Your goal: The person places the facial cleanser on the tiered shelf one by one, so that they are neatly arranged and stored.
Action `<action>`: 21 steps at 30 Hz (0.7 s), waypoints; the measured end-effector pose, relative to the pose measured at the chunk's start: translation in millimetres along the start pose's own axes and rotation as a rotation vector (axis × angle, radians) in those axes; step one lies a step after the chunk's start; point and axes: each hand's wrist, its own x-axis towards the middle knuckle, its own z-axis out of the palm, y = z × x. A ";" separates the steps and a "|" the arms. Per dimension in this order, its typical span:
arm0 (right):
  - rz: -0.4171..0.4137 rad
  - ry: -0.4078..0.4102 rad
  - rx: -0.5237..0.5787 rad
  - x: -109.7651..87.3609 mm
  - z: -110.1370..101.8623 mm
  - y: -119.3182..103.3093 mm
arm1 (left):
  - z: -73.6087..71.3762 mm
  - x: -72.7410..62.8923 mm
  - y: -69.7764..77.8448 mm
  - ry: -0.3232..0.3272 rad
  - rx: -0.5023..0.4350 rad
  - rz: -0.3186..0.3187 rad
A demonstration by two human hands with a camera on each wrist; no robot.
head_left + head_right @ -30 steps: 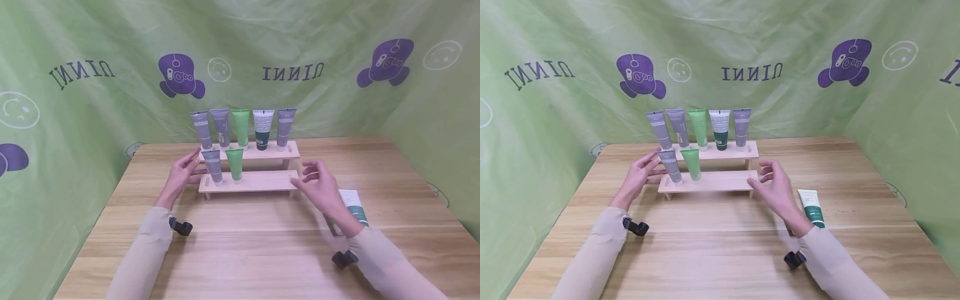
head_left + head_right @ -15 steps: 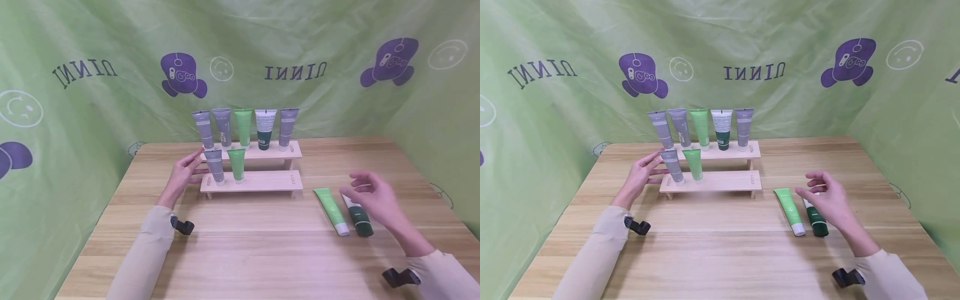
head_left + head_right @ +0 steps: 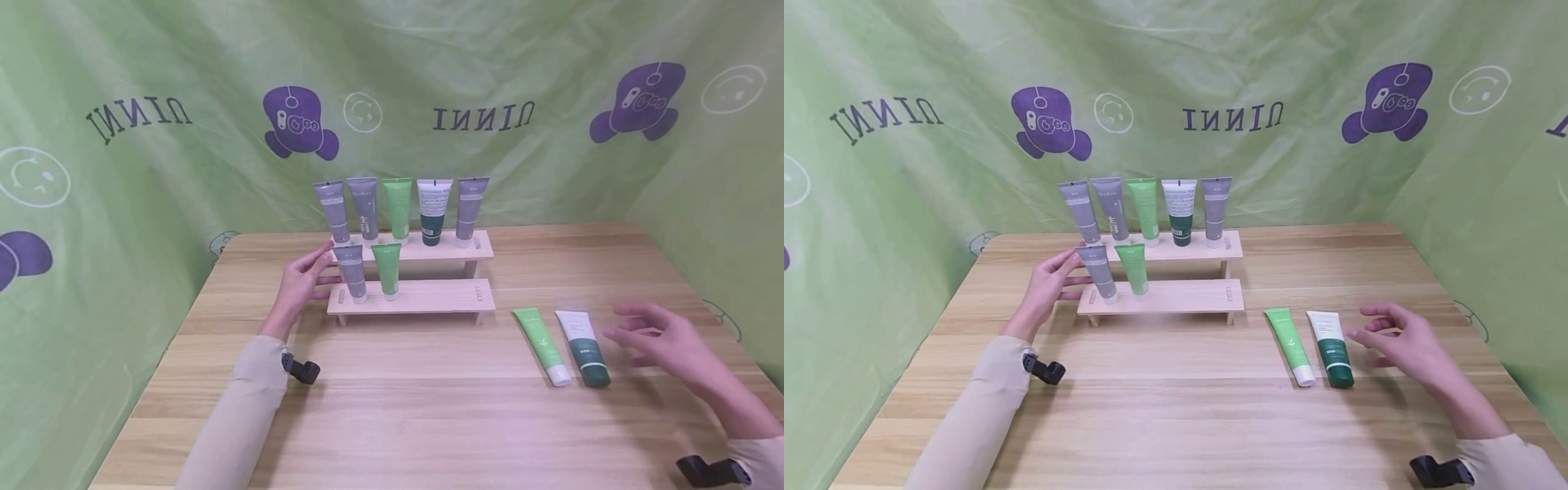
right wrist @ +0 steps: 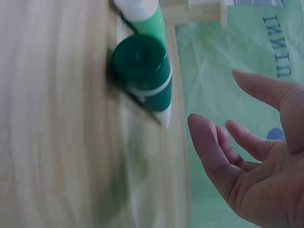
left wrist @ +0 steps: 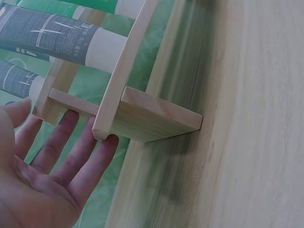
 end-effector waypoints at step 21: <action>0.163 -0.149 0.040 -2.8 11.5 17.5 | 0.6 0.2 -1.4 0.000 -0.008 0.001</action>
